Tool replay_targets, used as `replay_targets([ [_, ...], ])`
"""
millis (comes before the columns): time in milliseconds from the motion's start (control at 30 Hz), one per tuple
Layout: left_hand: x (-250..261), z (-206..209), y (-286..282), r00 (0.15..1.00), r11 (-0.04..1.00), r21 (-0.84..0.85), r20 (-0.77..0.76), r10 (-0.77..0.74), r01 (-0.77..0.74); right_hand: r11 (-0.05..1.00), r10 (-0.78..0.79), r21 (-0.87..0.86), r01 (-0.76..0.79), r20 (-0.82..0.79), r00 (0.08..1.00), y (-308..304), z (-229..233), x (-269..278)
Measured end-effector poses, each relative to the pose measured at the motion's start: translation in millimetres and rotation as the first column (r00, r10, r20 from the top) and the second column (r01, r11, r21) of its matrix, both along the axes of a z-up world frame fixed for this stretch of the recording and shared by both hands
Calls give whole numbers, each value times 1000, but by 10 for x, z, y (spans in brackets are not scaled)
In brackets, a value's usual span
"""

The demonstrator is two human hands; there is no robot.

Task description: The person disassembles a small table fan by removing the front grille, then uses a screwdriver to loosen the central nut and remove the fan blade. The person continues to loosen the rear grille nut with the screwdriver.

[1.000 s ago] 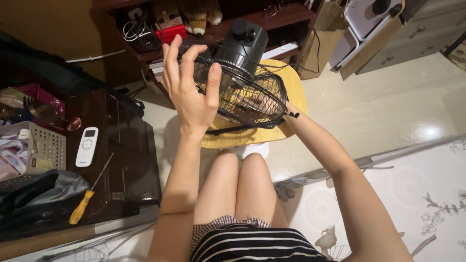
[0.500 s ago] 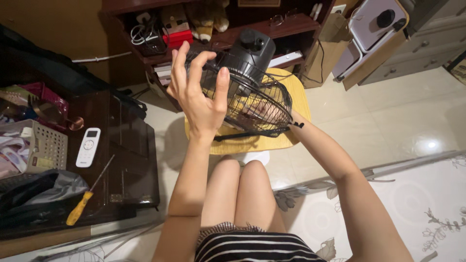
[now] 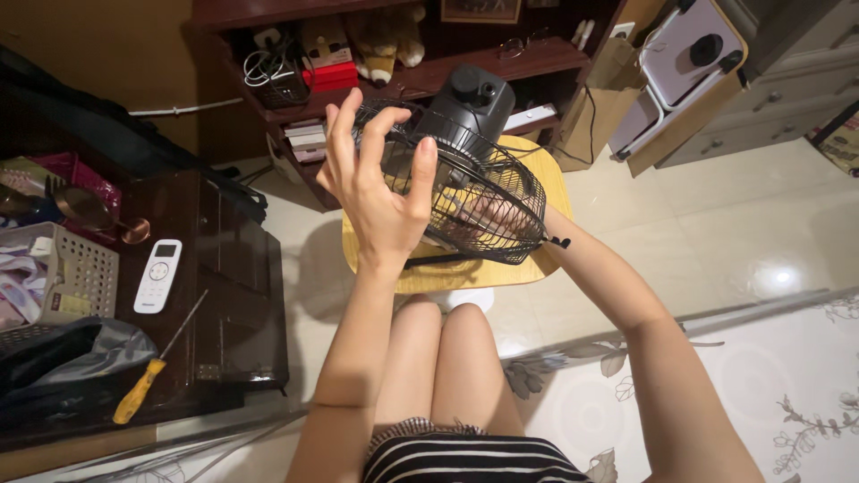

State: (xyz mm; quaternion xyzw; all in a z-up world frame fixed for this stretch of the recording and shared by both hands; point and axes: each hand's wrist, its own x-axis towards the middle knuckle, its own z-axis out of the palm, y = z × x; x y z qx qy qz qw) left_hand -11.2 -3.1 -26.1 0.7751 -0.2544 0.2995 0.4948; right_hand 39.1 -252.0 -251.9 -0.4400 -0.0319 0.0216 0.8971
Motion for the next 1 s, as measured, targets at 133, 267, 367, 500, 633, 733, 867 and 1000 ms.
replay_targets([
  [133, 7, 30, -3, 999, 1000, 18, -38, 18, -17, 1000, 14, 1, -14, -18, 1000, -8, -40, -36],
  [267, 0, 70, -15, 998, 1000, 18, -59, 25, -24, 1000, 17, -9, -17, -31, 999, -62, -66, -92],
  [367, -6, 85, -27, 996, 999, 22, -80, 33, -31, 999, 33, -21, -34, -49, 998, -103, -90, -140],
  [500, 55, 105, -10, 995, 999, 33, -92, 33, -30, 998, 44, -38, -47, -59, 997, -131, -115, -151],
  [633, 59, 112, 3, 996, 999, 37, -90, 22, -18, 998, 51, -43, -54, -70, 996, -176, -130, -172],
  [733, 49, 114, 18, 994, 999, 42, -108, 11, -7, 997, 62, -41, -65, -79, 995, -196, -166, -199],
  [867, 71, 117, 17, 994, 999, 43, -112, 16, -11, 996, 79, -29, -82, -87, 993, -198, -223, -218],
  [1000, 63, 106, 17, 993, 999, 50, -117, 19, -14, 995, 88, -34, -92, -99, 991, -231, -272, -259],
])
